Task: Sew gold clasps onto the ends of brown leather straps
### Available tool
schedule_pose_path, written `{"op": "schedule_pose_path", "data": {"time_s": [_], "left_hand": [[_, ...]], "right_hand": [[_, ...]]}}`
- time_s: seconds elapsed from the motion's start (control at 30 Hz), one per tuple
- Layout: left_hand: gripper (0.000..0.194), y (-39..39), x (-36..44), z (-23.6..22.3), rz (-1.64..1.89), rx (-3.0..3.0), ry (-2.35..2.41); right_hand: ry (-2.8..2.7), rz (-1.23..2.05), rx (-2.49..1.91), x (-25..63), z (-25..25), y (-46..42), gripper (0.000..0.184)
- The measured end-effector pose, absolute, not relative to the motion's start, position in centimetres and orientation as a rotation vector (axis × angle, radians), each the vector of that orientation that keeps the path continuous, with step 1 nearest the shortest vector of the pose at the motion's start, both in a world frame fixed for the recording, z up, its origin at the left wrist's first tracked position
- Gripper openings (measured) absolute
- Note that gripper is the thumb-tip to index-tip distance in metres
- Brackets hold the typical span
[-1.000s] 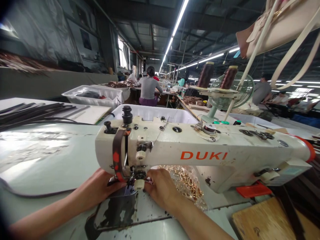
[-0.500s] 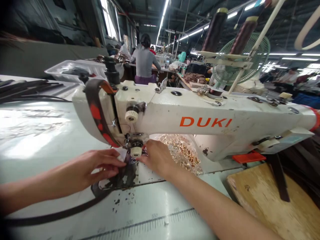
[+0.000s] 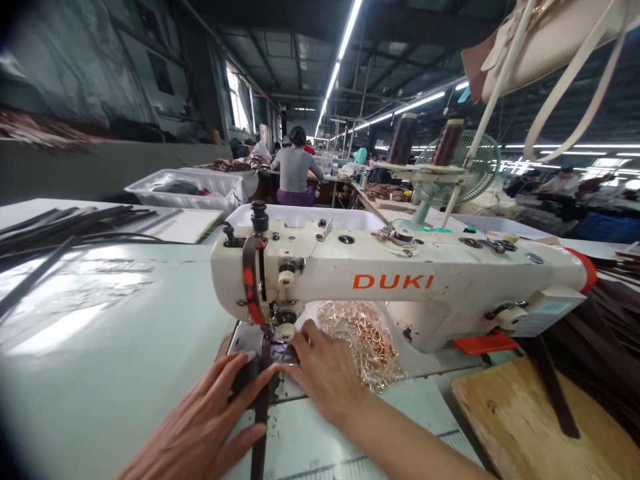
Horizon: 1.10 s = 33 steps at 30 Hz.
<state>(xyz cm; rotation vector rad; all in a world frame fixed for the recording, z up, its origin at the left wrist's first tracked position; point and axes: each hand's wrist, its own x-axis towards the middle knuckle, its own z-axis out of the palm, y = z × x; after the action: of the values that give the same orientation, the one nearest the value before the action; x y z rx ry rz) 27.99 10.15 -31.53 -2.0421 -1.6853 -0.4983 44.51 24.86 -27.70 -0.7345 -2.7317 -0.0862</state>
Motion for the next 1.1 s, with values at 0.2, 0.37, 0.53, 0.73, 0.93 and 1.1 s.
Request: {"op": "schedule_pose_path", "data": {"time_s": [0.2, 0.37, 0.53, 0.73, 0.93, 1.1], "left_hand": [[0.06, 10.9, 27.4, -30.8, -0.876, -2.032, -2.128], [0.026, 13.0, 26.2, -30.5, -1.231, -1.861, -2.405], [0.019, 14.4, 26.0, -31.1, -1.144, -1.914, -2.448], [0.026, 14.1, 26.5, -30.1, -1.072, -2.033, -2.422], [0.033, 11.1, 26.0, -30.1, -0.786, -2.233, -2.106], [0.082, 10.7, 25.5, -33.1, -0.591, -2.25, -1.542]], "right_hand": [[-2.668, -0.056, -0.656, 44.5, -28.2, 23.5, 0.03], [-2.704, -0.041, -0.75, 41.9, -28.7, 23.2, 0.021], [-2.73, -0.033, -0.813, 40.4, -29.0, 22.9, 0.016], [-2.729, 0.024, -0.851, 39.7, -28.6, 22.7, 0.017], [-2.732, 0.086, -0.833, 42.5, -27.2, 23.4, 0.027], [-2.792, 0.216, -0.703, 45.1, -27.8, 24.1, 0.037]]}}
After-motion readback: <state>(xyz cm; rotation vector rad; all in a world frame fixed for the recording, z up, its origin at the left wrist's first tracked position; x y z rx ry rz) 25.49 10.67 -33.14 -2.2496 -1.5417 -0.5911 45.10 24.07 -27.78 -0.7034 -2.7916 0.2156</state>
